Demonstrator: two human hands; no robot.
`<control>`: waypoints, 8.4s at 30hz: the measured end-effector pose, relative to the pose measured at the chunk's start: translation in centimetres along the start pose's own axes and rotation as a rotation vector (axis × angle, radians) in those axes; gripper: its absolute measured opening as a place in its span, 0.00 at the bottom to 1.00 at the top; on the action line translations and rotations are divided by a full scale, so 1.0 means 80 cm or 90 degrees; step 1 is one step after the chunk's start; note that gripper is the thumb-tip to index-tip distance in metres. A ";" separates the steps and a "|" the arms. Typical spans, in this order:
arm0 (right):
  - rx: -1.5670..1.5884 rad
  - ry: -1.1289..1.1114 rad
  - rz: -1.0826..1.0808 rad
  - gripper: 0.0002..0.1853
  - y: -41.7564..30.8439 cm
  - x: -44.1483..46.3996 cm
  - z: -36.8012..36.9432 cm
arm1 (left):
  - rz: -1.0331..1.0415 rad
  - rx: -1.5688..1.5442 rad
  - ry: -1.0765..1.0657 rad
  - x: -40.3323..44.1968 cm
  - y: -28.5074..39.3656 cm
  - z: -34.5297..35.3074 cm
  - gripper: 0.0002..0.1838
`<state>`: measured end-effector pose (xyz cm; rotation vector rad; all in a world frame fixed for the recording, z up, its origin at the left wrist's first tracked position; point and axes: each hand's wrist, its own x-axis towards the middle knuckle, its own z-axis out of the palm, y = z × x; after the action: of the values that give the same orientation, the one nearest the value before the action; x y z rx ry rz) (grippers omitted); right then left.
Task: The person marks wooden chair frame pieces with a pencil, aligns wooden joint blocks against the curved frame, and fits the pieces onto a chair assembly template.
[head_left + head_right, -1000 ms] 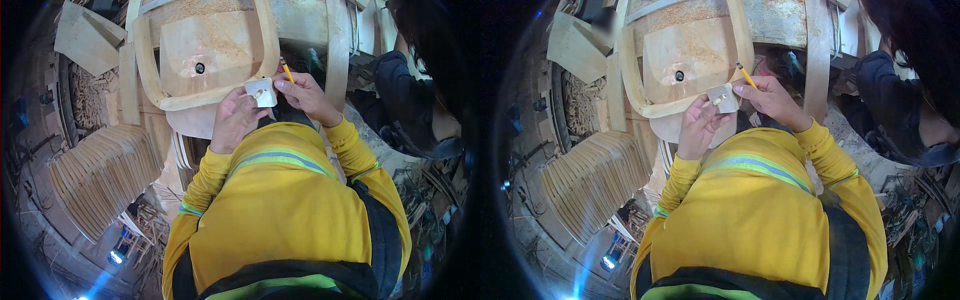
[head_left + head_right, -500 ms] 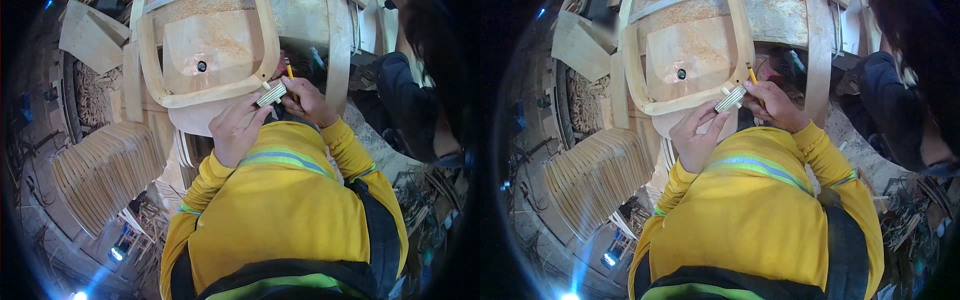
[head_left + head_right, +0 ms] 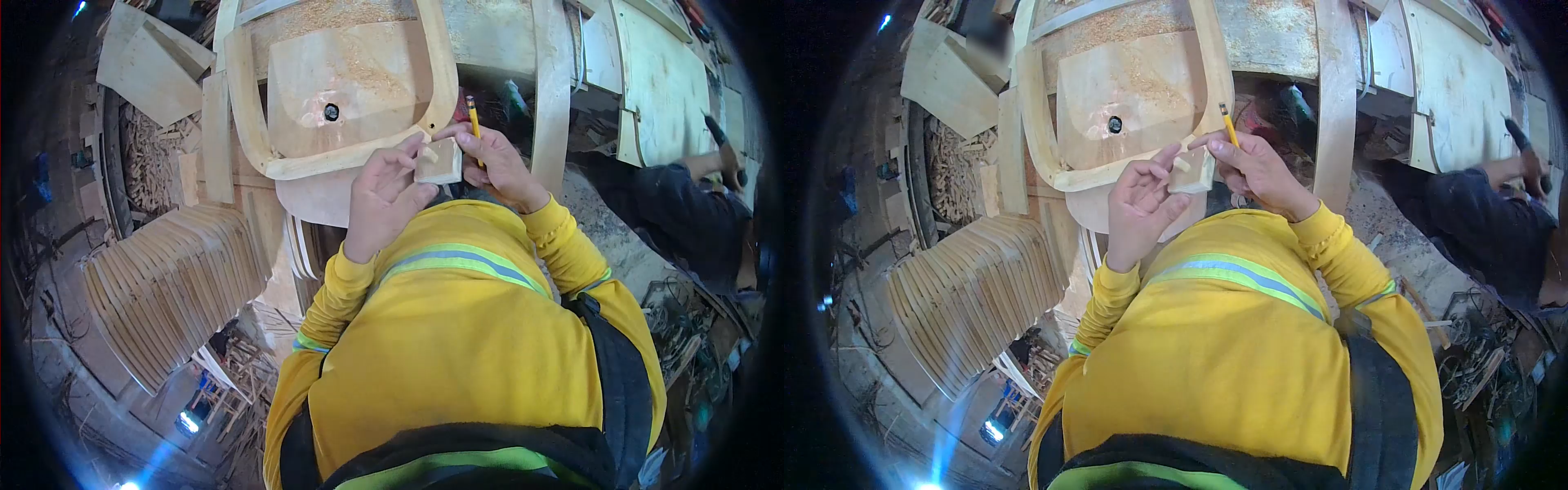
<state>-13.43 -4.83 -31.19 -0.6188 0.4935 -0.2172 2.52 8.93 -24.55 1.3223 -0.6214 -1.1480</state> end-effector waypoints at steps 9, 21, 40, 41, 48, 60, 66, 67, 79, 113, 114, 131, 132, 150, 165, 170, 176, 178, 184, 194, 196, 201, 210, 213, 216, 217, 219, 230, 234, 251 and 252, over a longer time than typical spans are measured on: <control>-0.285 0.288 -0.139 0.14 0.049 0.019 -0.066 | 0.141 0.495 0.108 0.030 -0.128 -0.052 0.45; -0.218 0.337 -0.089 0.13 0.014 0.024 -0.078 | 0.182 0.584 0.150 0.081 -0.183 -0.052 0.47; -0.747 0.150 -0.116 0.15 0.003 0.093 -0.063 | 0.131 0.566 0.200 0.073 -0.174 -0.047 0.48; -0.757 0.137 -0.127 0.15 0.008 0.096 -0.064 | 0.133 0.554 0.188 0.072 -0.174 -0.048 0.48; -0.730 0.173 -0.141 0.15 0.022 0.103 -0.068 | 0.190 0.572 0.167 0.083 -0.183 -0.050 0.50; -0.725 0.199 -0.187 0.15 0.038 0.108 -0.086 | 0.139 0.631 0.217 0.073 -0.164 -0.037 0.52; -0.678 0.261 -0.194 0.15 0.054 0.103 -0.081 | 0.160 0.630 0.259 0.065 -0.174 -0.042 0.48; -0.674 0.263 -0.188 0.15 0.057 0.103 -0.081 | 0.164 0.628 0.248 0.067 -0.180 -0.041 0.48; -0.643 0.269 -0.226 0.10 0.079 0.107 -0.094 | 0.173 0.605 0.283 0.086 -0.204 -0.043 0.42; -0.560 0.287 -0.246 0.11 0.084 0.106 -0.084 | 0.152 0.625 0.203 0.098 -0.185 -0.050 0.40; -0.570 0.290 -0.249 0.11 0.085 0.106 -0.085 | 0.142 0.628 0.196 0.098 -0.185 -0.050 0.40; -0.608 0.267 -0.262 0.11 0.083 0.109 -0.094 | 0.307 0.655 0.187 0.110 -0.211 -0.049 0.32; -0.597 0.268 -0.262 0.11 0.085 0.110 -0.094 | 0.305 0.648 0.187 0.110 -0.212 -0.049 0.32; -0.609 0.273 -0.249 0.12 0.083 0.109 -0.093 | 0.230 0.653 0.182 0.108 -0.203 -0.041 0.30; -0.417 0.358 -0.229 0.09 0.048 0.095 -0.100 | 0.218 0.651 0.193 0.111 -0.204 -0.041 0.27; -0.552 0.254 -0.211 0.13 0.040 0.102 -0.102 | 0.242 0.657 0.188 0.112 -0.204 -0.043 0.27; -0.604 0.223 -0.167 0.16 0.051 0.113 -0.085 | 0.212 0.663 0.177 0.111 -0.208 -0.047 0.31; -0.629 0.228 -0.192 0.15 0.056 0.111 -0.089 | 0.174 0.640 0.177 0.107 -0.208 -0.045 0.37; -0.626 0.235 -0.204 0.16 0.060 0.108 -0.085 | 0.164 0.578 0.235 0.092 -0.178 -0.053 0.55; -0.637 0.237 -0.216 0.15 0.065 0.111 -0.093 | 0.199 0.707 0.165 0.108 -0.187 -0.039 0.35; -0.651 0.235 -0.211 0.15 0.062 0.109 -0.090 | 0.126 0.738 0.165 0.107 -0.178 -0.029 0.30; -0.595 0.233 -0.169 0.14 0.063 0.110 -0.090 | 0.032 0.789 0.146 0.111 -0.159 -0.010 0.23; -0.421 0.271 -0.202 0.10 0.058 0.115 -0.105 | 0.000 0.783 0.153 0.110 -0.152 -0.002 0.22; -0.165 0.304 -0.140 0.23 0.010 0.092 -0.087 | 0.034 0.798 0.155 0.111 -0.158 -0.007 0.26; -0.418 0.288 -0.184 0.26 0.008 0.087 -0.111 | 0.037 0.799 0.167 0.111 -0.159 -0.006 0.27; -0.407 0.296 -0.120 0.25 0.008 0.078 -0.110 | 0.027 0.793 0.162 0.111 -0.158 -0.004 0.26; -0.443 0.273 -0.101 0.20 0.011 0.067 -0.104 | 0.003 0.780 0.157 0.110 -0.151 -0.001 0.24; -0.754 0.131 -0.427 0.08 0.051 0.063 -0.110 | 0.018 0.791 0.150 0.111 -0.160 -0.006 0.27; -0.599 0.177 -0.284 0.07 0.050 0.065 -0.099 | 0.022 0.787 0.157 0.111 -0.161 -0.006 0.27; -0.691 0.134 -0.394 0.05 0.039 0.084 -0.095 | 0.017 0.777 0.143 0.113 -0.158 -0.006 0.27; -0.693 0.139 -0.393 0.05 0.041 0.082 -0.096 | 0.014 0.776 0.143 0.112 -0.158 -0.006 0.27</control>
<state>-11.46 -8.27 -41.02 -1.8299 0.6057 -0.6160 2.62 2.86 -38.83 2.3979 -1.2440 -0.5155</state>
